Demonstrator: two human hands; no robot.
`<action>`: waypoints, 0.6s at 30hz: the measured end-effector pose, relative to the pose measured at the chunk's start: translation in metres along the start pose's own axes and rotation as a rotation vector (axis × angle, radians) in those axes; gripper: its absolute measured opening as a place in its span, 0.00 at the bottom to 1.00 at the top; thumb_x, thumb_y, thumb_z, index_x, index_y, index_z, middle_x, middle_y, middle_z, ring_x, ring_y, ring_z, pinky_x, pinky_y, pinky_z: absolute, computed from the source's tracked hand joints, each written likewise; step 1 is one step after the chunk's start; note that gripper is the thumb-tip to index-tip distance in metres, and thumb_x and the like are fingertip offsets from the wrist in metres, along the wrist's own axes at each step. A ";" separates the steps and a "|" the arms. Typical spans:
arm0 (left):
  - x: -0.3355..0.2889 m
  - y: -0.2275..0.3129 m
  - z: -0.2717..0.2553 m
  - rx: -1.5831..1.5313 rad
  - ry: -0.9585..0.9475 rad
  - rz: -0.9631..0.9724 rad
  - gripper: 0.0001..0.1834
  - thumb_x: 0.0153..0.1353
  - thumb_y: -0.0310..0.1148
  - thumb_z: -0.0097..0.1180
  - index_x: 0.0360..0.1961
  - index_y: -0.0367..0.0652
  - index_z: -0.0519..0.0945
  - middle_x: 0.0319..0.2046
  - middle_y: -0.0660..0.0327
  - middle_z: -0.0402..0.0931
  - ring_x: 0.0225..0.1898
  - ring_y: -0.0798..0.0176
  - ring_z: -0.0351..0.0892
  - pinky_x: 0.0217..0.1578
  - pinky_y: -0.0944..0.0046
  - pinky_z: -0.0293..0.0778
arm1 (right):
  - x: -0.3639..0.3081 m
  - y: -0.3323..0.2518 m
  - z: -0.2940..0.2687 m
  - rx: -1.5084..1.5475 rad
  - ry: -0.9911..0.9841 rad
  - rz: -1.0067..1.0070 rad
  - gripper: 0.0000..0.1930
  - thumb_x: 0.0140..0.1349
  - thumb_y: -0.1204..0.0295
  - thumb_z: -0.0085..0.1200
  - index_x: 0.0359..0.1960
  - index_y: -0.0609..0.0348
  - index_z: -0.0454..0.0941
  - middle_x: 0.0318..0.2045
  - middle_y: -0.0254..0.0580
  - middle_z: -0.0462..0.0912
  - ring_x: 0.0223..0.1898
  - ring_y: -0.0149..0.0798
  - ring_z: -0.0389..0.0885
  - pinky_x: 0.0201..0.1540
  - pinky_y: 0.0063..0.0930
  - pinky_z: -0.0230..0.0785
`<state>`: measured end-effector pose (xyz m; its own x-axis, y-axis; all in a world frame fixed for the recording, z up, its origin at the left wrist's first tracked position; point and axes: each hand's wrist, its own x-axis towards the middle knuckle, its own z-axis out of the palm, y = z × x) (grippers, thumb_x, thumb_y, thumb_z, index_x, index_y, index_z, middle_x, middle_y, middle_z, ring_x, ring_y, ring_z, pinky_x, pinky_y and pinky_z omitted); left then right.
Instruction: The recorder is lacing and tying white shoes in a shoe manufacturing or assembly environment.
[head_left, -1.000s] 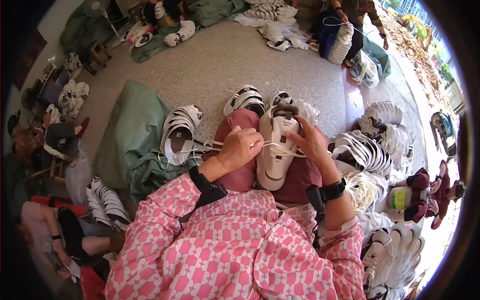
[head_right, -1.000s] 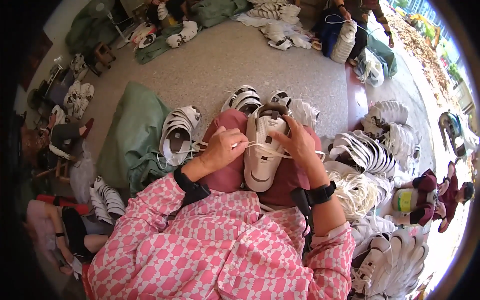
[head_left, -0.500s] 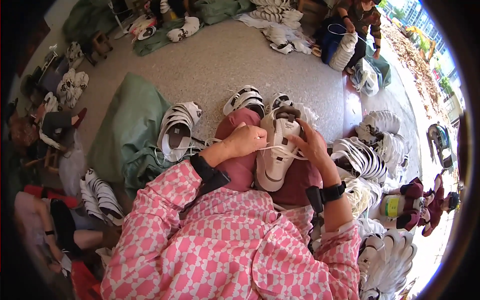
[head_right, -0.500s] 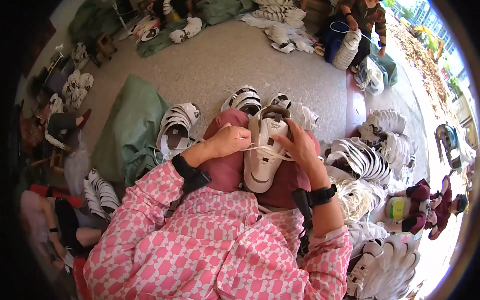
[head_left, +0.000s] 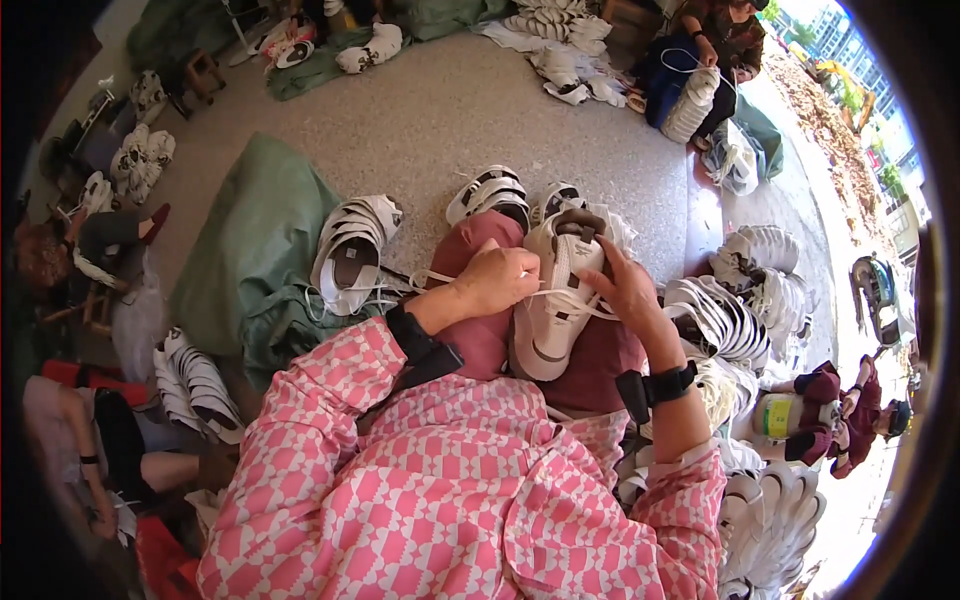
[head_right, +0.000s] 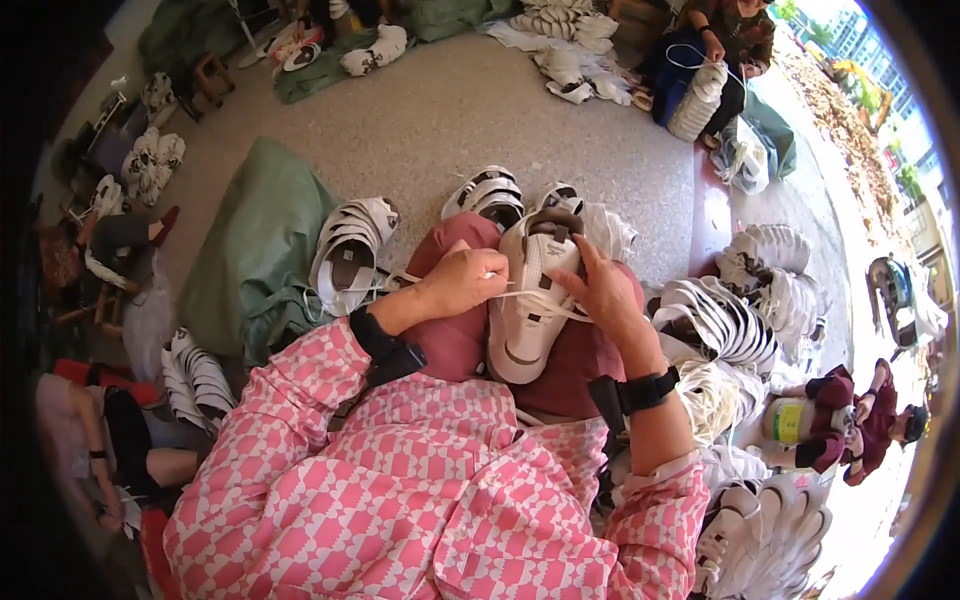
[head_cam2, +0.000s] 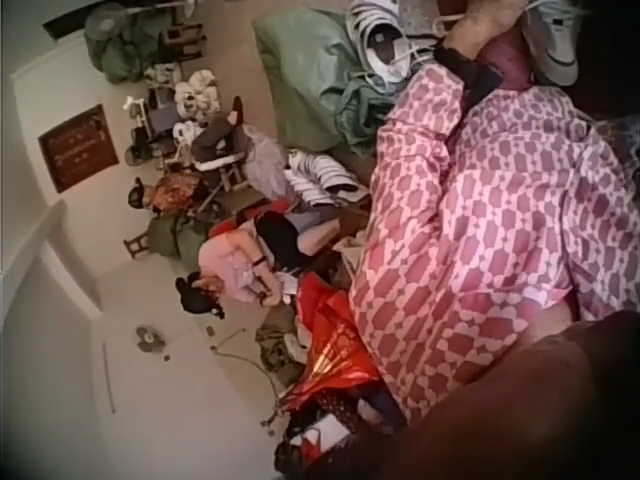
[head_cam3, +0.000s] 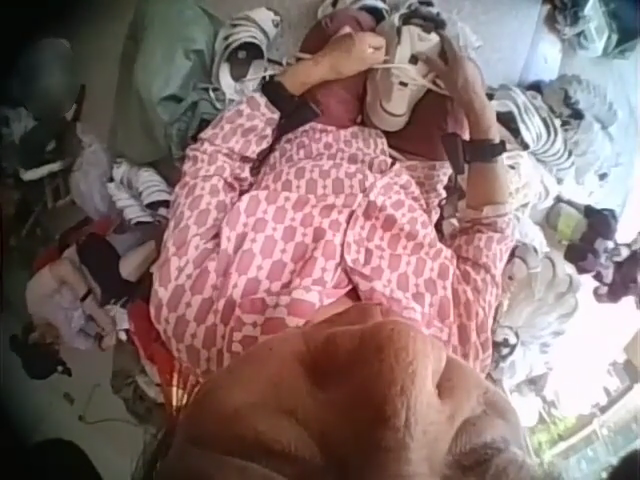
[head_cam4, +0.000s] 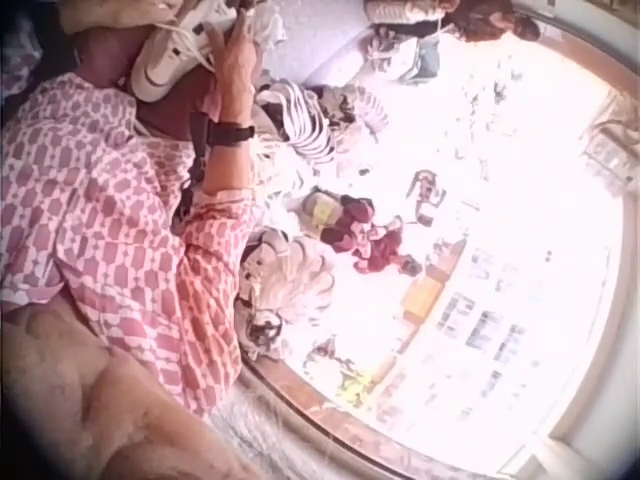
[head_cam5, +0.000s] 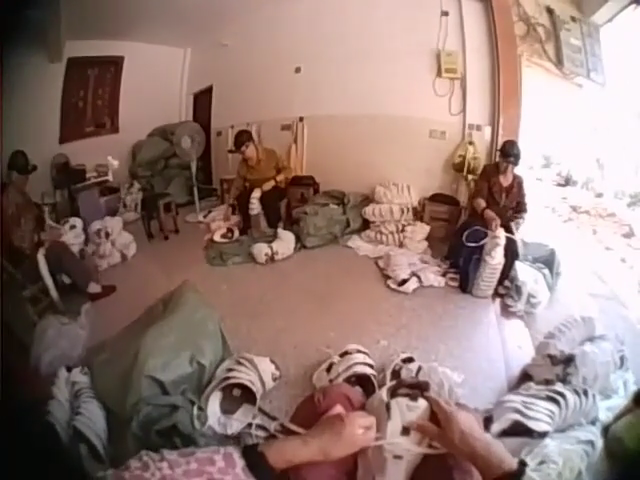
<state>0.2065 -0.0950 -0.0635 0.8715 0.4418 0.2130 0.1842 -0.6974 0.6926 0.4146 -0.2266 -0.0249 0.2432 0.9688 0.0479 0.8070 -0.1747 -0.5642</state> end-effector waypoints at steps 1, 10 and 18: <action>0.000 0.001 0.001 0.004 -0.002 -0.026 0.13 0.59 0.39 0.51 0.25 0.41 0.77 0.26 0.56 0.77 0.31 0.53 0.76 0.44 0.54 0.64 | 0.000 0.000 0.001 -0.058 -0.003 0.004 0.34 0.61 0.53 0.58 0.62 0.65 0.66 0.49 0.62 0.78 0.50 0.58 0.79 0.49 0.42 0.71; 0.012 0.000 0.010 -0.170 -0.047 -0.128 0.14 0.59 0.40 0.53 0.27 0.38 0.77 0.26 0.52 0.77 0.28 0.48 0.78 0.33 0.53 0.71 | -0.001 -0.001 -0.003 -0.096 -0.010 -0.028 0.33 0.62 0.54 0.57 0.63 0.64 0.65 0.52 0.63 0.76 0.51 0.59 0.77 0.50 0.43 0.71; 0.005 0.005 -0.002 0.214 -0.043 0.178 0.08 0.57 0.35 0.55 0.32 0.42 0.79 0.31 0.59 0.75 0.39 0.49 0.79 0.42 0.57 0.73 | -0.001 0.007 0.000 -0.081 -0.028 0.001 0.32 0.62 0.53 0.56 0.63 0.61 0.66 0.51 0.61 0.77 0.49 0.58 0.77 0.50 0.42 0.70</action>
<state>0.2107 -0.0954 -0.0571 0.9162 0.2807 0.2861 0.1145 -0.8674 0.4842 0.4201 -0.2283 -0.0294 0.2299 0.9729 0.0233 0.8476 -0.1884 -0.4961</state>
